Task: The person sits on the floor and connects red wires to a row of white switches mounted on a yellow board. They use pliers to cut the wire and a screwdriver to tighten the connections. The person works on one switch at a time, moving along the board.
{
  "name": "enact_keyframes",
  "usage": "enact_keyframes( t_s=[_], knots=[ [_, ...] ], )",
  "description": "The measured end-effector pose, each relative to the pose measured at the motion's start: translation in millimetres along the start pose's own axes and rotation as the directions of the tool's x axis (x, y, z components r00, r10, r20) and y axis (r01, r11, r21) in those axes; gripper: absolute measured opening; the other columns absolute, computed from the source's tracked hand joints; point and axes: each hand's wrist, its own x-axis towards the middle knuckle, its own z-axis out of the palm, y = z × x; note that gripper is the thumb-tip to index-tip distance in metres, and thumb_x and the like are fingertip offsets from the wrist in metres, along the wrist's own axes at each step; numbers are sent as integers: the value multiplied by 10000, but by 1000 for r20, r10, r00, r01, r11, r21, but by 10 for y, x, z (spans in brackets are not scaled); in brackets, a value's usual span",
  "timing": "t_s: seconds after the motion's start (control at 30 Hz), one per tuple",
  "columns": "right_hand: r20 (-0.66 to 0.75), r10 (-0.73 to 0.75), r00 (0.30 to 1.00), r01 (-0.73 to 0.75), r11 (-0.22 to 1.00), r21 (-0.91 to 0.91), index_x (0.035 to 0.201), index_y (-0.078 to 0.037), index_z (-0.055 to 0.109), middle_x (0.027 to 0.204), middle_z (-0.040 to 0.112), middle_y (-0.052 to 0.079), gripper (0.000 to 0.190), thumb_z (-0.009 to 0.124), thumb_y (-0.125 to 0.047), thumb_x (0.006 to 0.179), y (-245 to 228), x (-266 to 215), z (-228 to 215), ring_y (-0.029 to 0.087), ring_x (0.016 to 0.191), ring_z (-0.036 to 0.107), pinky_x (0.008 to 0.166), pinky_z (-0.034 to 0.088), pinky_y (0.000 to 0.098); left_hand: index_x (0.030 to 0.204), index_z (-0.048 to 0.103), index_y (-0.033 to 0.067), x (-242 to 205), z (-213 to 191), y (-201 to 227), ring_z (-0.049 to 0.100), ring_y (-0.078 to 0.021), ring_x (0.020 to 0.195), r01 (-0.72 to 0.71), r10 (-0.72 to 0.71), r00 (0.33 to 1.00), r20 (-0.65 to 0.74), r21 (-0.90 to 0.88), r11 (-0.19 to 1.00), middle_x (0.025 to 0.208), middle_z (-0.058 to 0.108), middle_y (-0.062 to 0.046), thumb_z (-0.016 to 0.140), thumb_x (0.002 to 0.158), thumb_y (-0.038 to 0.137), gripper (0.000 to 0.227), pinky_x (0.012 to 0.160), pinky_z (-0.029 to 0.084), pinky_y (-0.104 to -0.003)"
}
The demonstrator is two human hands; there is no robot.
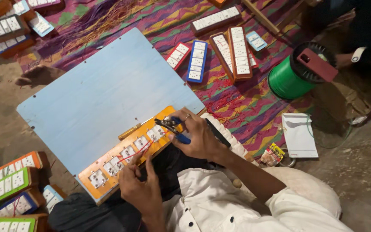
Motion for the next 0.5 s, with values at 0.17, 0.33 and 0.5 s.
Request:
enact_keyframes(
  t_s=[0.17,0.33,0.5],
  knots=[
    [74,-2,997,3,1000,-19,1220,-45,591,1053,655,146,449,777,-218,851,-6,62,27,302,907,709,806,583,396,1016,743,25,-26,86,66,413,-132,567,190,-187,982,34,-183,965,670,541,-23,827,910,36,136,553,391,-263],
    [199,-32,980,35,999,-9,1287,-59,580,1162,639,168,536,808,-273,851,26,34,-94,341,1046,683,913,567,424,995,632,-3,40,343,46,564,-40,743,161,-138,987,84,-493,855,930,688,-16,724,968,-26,99,641,452,-219],
    [178,-117,977,140,982,-126,1365,-91,561,1330,565,183,666,837,-307,799,-18,-106,-155,396,1232,582,1034,497,484,1038,573,-7,2,517,-74,614,-29,819,374,-221,927,304,-688,622,979,630,-33,640,985,-37,91,633,558,-200]
  ],
)
